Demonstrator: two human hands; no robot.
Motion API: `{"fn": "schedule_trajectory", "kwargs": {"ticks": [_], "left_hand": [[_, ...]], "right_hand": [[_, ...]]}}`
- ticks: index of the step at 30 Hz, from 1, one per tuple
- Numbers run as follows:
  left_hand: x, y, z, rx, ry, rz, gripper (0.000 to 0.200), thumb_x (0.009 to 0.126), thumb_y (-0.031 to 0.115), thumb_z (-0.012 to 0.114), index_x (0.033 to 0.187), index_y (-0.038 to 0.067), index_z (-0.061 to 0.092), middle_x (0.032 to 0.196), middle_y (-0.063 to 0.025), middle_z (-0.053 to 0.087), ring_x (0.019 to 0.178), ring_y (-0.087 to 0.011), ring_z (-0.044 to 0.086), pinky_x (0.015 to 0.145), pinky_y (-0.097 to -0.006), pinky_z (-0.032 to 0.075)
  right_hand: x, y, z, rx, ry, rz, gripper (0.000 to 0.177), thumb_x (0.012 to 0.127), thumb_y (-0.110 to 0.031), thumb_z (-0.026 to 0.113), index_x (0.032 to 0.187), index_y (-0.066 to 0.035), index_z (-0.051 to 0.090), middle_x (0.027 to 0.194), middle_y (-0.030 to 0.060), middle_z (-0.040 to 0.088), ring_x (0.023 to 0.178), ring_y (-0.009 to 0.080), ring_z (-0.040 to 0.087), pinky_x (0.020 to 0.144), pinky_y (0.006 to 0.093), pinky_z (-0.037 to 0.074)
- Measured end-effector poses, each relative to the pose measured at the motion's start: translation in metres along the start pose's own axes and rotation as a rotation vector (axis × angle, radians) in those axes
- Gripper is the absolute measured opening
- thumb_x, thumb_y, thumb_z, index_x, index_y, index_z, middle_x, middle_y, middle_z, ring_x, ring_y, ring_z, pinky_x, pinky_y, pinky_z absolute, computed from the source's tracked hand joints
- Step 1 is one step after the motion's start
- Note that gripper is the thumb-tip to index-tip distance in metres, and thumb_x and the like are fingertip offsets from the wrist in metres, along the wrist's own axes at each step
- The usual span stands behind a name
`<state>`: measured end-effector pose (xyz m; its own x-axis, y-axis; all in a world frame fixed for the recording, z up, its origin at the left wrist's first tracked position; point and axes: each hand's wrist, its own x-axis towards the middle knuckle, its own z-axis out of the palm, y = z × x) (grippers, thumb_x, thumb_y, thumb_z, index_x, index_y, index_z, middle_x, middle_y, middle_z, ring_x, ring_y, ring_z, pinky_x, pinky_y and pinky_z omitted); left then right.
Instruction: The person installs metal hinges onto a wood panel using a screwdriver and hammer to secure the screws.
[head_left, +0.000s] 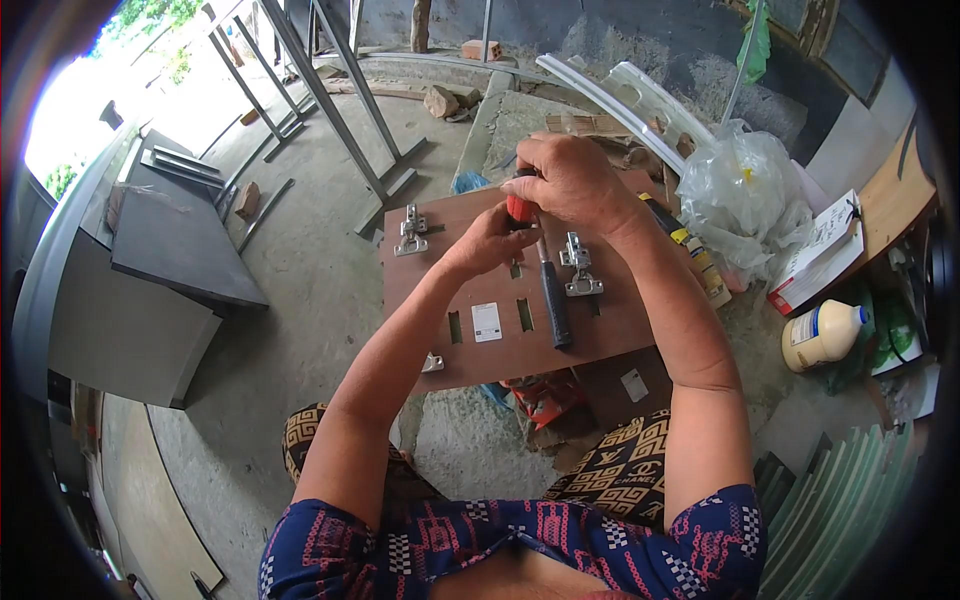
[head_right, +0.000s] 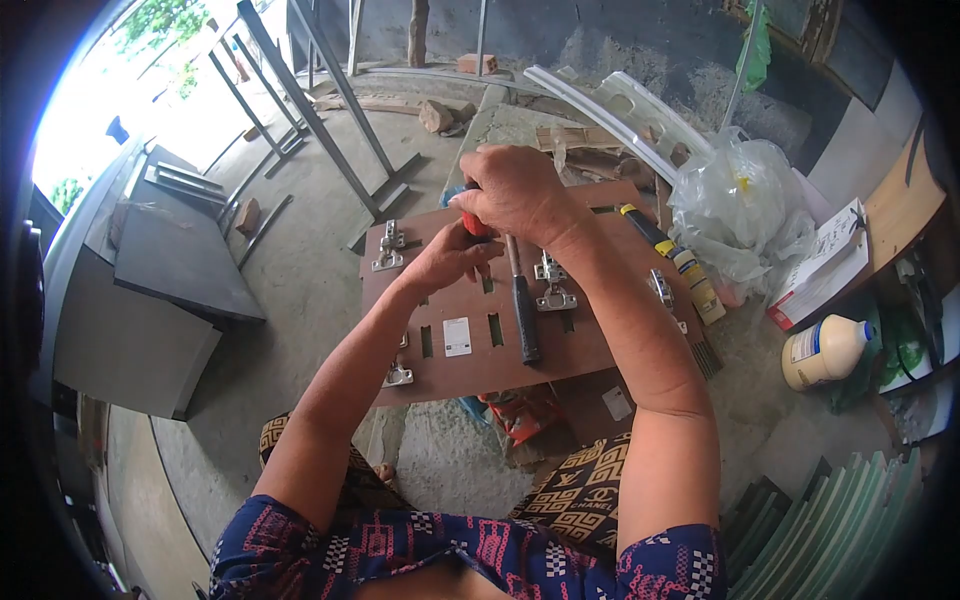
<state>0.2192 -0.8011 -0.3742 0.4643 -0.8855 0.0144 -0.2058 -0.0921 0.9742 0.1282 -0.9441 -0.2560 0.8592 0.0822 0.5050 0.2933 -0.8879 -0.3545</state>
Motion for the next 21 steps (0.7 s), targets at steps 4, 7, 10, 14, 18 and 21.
{"fn": "schedule_trajectory", "kwargs": {"ticks": [4,7,10,14,18,21], "left_hand": [[-0.001,0.002,0.000,-0.026,-0.006,0.005,0.037,0.088,0.023,0.065,0.115,0.002,0.050,0.083,-0.0032,0.059,0.066,-0.0093,0.058,0.054,-0.0247,0.049],[-0.001,0.002,0.000,-0.033,-0.013,0.019,0.036,0.089,0.023,0.064,0.115,0.002,0.050,0.082,-0.0029,0.059,0.066,-0.0092,0.058,0.054,-0.0246,0.049],[-0.001,0.001,0.000,-0.009,-0.005,0.002,0.035,0.089,0.024,0.064,0.114,0.002,0.050,0.082,-0.0030,0.059,0.066,-0.0093,0.058,0.053,-0.0245,0.049],[-0.002,0.004,-0.002,-0.004,-0.020,0.008,0.033,0.090,0.025,0.064,0.112,0.003,0.053,0.084,-0.0033,0.060,0.067,-0.0096,0.060,0.054,-0.0242,0.049],[-0.003,0.005,-0.002,0.017,-0.012,0.003,0.032,0.091,0.028,0.062,0.109,0.003,0.056,0.086,-0.0034,0.062,0.070,-0.0101,0.062,0.056,-0.0240,0.049],[-0.002,0.004,0.001,-0.027,-0.007,0.011,0.032,0.089,0.025,0.064,0.109,0.002,0.052,0.081,-0.0037,0.060,0.066,-0.0098,0.060,0.053,-0.0243,0.049]], "right_hand": [[0.001,-0.002,0.000,-0.132,0.024,0.012,0.037,0.071,-0.039,0.074,0.071,-0.004,0.063,0.070,0.0143,0.063,0.069,0.0317,0.064,0.063,0.0407,0.050],[0.002,-0.006,-0.002,-0.213,-0.008,0.051,0.042,0.070,-0.045,0.075,0.071,-0.004,0.063,0.069,0.0143,0.063,0.068,0.0310,0.064,0.061,0.0399,0.050],[0.003,-0.014,-0.008,-0.287,-0.100,0.131,0.042,0.070,-0.045,0.075,0.071,-0.004,0.063,0.069,0.0136,0.063,0.066,0.0307,0.064,0.061,0.0390,0.051],[-0.005,-0.013,-0.011,-0.074,0.058,-0.011,0.034,0.073,-0.035,0.074,0.076,-0.002,0.064,0.077,0.0139,0.063,0.072,0.0309,0.064,0.068,0.0376,0.051],[-0.006,0.007,-0.002,0.261,-0.087,-0.133,0.025,0.075,-0.022,0.070,0.082,0.000,0.063,0.086,0.0156,0.062,0.083,0.0325,0.063,0.078,0.0379,0.050],[-0.005,0.009,0.001,0.204,-0.076,-0.096,0.022,0.075,-0.019,0.069,0.083,0.001,0.063,0.087,0.0163,0.061,0.086,0.0330,0.062,0.079,0.0389,0.049]]}}
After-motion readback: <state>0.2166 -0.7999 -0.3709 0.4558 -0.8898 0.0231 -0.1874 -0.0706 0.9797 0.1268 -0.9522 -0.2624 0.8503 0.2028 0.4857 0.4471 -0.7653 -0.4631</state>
